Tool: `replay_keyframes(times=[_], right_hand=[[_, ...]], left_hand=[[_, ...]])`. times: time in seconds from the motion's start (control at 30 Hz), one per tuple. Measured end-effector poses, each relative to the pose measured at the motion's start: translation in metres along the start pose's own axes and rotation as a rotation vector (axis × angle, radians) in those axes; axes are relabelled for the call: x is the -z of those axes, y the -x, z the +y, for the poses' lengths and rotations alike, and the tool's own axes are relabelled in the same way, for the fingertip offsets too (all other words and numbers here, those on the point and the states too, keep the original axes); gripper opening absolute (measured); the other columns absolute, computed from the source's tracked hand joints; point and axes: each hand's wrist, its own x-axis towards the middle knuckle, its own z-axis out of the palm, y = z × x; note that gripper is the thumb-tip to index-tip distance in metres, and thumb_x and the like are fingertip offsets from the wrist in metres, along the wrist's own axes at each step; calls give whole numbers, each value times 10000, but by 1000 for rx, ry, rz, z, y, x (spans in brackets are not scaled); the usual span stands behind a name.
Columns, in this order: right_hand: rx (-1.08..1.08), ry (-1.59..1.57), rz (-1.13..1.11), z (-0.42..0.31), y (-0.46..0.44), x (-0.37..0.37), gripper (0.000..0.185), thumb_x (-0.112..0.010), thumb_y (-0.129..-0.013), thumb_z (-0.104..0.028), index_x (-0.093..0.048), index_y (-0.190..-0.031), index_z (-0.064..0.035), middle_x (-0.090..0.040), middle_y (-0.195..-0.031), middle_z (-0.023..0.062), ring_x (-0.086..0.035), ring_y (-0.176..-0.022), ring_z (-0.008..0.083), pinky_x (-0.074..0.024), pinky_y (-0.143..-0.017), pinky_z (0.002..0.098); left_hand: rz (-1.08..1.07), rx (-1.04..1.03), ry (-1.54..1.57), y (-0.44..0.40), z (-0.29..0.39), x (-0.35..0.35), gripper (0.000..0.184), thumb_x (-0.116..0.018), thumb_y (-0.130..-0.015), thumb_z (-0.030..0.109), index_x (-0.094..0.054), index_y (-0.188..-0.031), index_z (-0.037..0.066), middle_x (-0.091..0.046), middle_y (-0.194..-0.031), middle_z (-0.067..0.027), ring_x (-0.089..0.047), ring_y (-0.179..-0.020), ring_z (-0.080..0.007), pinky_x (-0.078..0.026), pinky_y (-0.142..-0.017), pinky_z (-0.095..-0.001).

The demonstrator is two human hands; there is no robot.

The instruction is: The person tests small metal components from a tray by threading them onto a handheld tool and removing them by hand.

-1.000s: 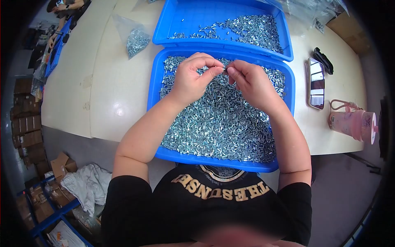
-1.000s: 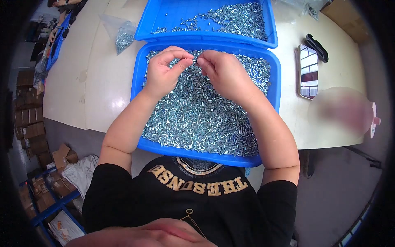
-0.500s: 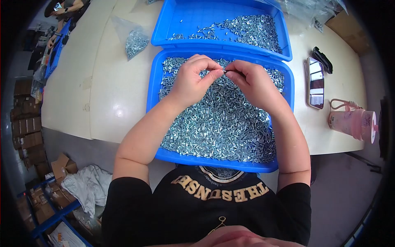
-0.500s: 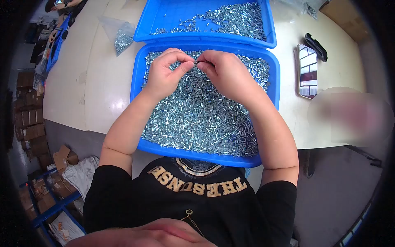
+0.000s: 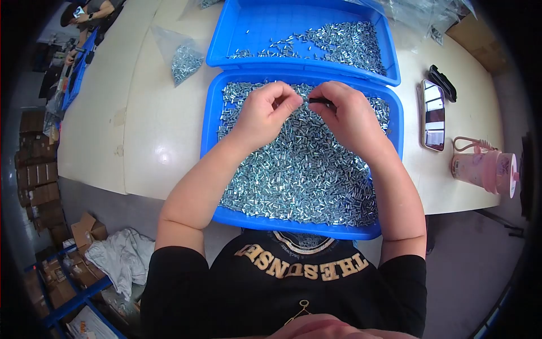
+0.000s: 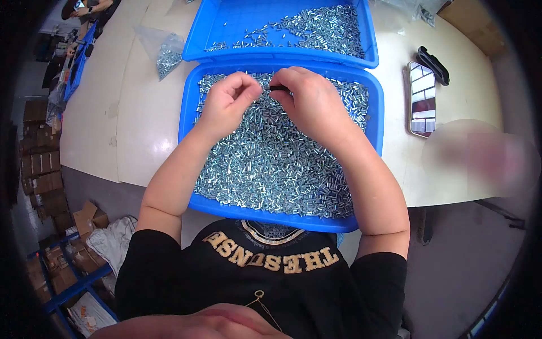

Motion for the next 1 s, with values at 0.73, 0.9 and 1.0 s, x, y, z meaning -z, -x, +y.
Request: replay_keyframes(times=[0.73,0.9,1.0], right_hand=[[-39,102,-39,1,1,-2,118,-627,-742,-102,-588,-824,-25,-594,-783,130,-592,-715,301,-474,-620,378],[-56,-26,-29,-3,0,3,125,-601,-777,-136,-592,-815,-18,-580,-790,142,-584,-753,310,-471,-647,388],[-24,-77,77,-1,1,-1,120,-608,-767,-126,-601,-816,-17,-572,-789,138,-574,-766,316,-465,-663,398]], left_hand=[[68,-126,-165,0,15,-3,97,-658,-755,87,-607,-800,18,-592,-740,-65,-541,-615,-127,-436,-580,-258],[57,-130,-188,0,13,-4,99,-654,-759,93,-606,-799,17,-588,-739,-71,-545,-615,-139,-435,-578,-263],[66,-121,-169,0,11,-5,101,-654,-761,100,-604,-794,18,-585,-736,-69,-544,-613,-142,-434,-573,-267]])
